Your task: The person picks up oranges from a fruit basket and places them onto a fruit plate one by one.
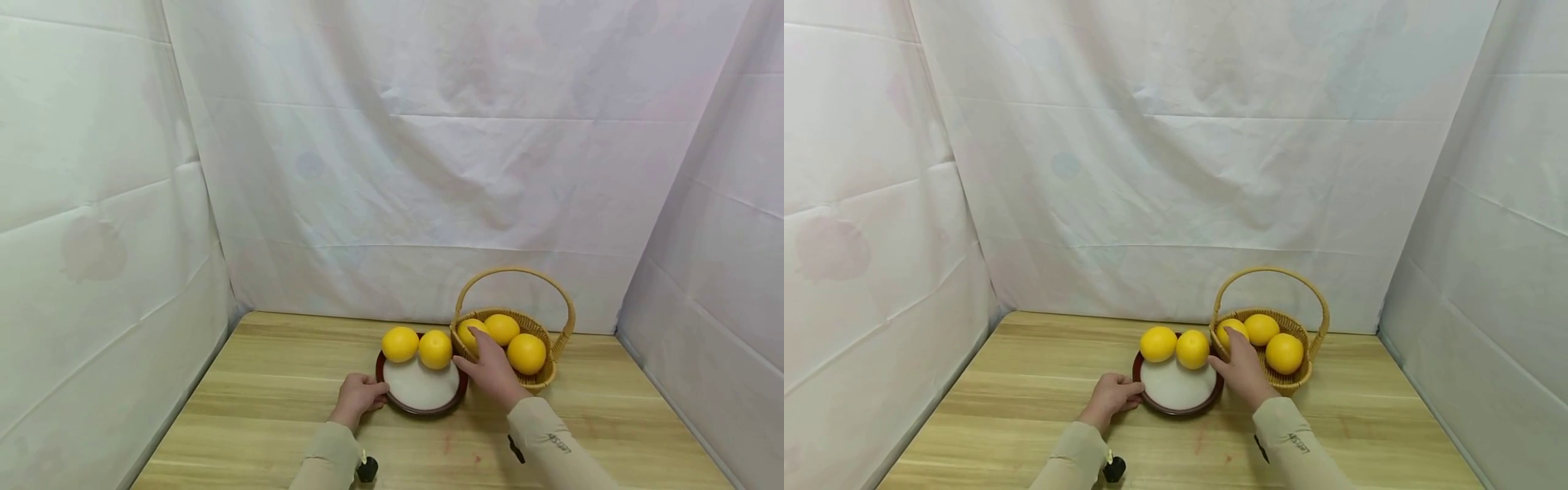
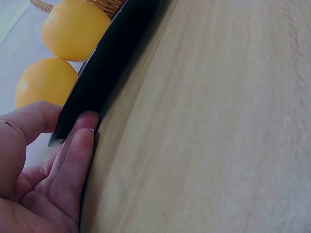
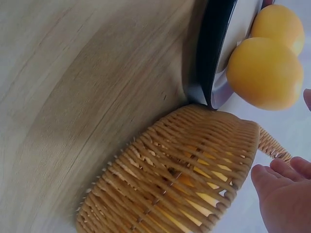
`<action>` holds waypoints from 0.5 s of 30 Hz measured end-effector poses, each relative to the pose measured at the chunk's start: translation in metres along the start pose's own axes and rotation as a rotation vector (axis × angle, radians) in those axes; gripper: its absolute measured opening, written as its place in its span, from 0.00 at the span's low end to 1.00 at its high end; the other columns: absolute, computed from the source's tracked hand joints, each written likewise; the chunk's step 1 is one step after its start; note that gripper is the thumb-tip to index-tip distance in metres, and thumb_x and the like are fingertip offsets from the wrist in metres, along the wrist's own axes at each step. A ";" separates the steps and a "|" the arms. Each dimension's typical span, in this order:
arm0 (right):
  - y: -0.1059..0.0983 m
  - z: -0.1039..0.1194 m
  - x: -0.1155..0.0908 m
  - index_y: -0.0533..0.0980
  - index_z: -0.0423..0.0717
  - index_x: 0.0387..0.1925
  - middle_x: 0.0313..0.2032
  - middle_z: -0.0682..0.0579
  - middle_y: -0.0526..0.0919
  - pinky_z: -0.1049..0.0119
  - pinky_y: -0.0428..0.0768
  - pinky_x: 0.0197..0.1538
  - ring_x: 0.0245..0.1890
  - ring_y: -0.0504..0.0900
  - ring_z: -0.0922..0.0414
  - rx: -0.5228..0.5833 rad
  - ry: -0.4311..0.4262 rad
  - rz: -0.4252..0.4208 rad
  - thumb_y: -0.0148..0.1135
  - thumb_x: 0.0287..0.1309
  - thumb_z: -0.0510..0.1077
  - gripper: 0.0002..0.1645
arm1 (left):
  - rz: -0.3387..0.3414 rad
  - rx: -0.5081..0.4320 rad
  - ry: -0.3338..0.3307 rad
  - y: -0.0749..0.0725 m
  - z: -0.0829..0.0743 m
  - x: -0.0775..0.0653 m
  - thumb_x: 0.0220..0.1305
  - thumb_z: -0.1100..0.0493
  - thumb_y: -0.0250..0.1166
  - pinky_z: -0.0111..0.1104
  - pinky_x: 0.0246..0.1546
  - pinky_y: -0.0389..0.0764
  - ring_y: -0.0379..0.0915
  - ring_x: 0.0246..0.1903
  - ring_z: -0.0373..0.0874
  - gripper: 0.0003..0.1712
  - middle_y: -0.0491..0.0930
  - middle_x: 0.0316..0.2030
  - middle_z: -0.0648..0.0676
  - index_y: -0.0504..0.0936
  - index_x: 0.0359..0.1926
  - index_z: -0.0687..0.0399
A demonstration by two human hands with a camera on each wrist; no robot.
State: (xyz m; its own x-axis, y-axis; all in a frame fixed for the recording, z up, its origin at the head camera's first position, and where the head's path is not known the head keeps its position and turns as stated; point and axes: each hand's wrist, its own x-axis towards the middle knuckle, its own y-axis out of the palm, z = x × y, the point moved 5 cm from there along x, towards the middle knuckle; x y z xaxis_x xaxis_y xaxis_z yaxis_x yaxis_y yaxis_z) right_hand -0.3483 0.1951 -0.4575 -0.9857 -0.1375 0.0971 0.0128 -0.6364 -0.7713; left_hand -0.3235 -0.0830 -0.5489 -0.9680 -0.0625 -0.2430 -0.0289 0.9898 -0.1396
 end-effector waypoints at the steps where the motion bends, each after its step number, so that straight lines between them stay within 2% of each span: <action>1: -0.001 -0.001 0.000 0.55 0.36 0.76 0.74 0.33 0.60 0.35 0.60 0.74 0.74 0.59 0.35 0.003 0.000 -0.003 0.66 0.66 0.52 0.47 | 0.000 0.003 0.001 0.000 0.000 0.000 0.60 0.63 0.71 0.31 0.31 0.88 0.82 0.25 0.38 0.11 0.85 0.29 0.56 0.81 0.37 0.69; 8: -0.003 -0.007 0.000 0.55 0.36 0.75 0.73 0.32 0.61 0.35 0.61 0.74 0.74 0.60 0.35 -0.019 0.001 -0.013 0.65 0.66 0.54 0.48 | 0.007 0.039 0.018 0.000 -0.001 0.000 0.61 0.63 0.71 0.30 0.29 0.87 0.82 0.25 0.38 0.12 0.85 0.27 0.55 0.84 0.39 0.71; 15: -0.005 -0.012 -0.002 0.55 0.36 0.75 0.73 0.32 0.61 0.35 0.62 0.73 0.73 0.61 0.34 -0.035 -0.003 -0.007 0.65 0.66 0.56 0.49 | 0.013 0.036 0.020 -0.001 -0.001 0.001 0.61 0.63 0.71 0.29 0.29 0.87 0.82 0.24 0.38 0.11 0.85 0.27 0.55 0.83 0.38 0.70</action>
State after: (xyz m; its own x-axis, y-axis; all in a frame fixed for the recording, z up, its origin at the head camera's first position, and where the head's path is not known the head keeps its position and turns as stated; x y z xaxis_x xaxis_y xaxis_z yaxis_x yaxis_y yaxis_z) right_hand -0.3478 0.2072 -0.4615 -0.9853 -0.1350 0.1046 -0.0004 -0.6104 -0.7921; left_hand -0.3243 -0.0835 -0.5482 -0.9729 -0.0467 -0.2263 -0.0074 0.9852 -0.1715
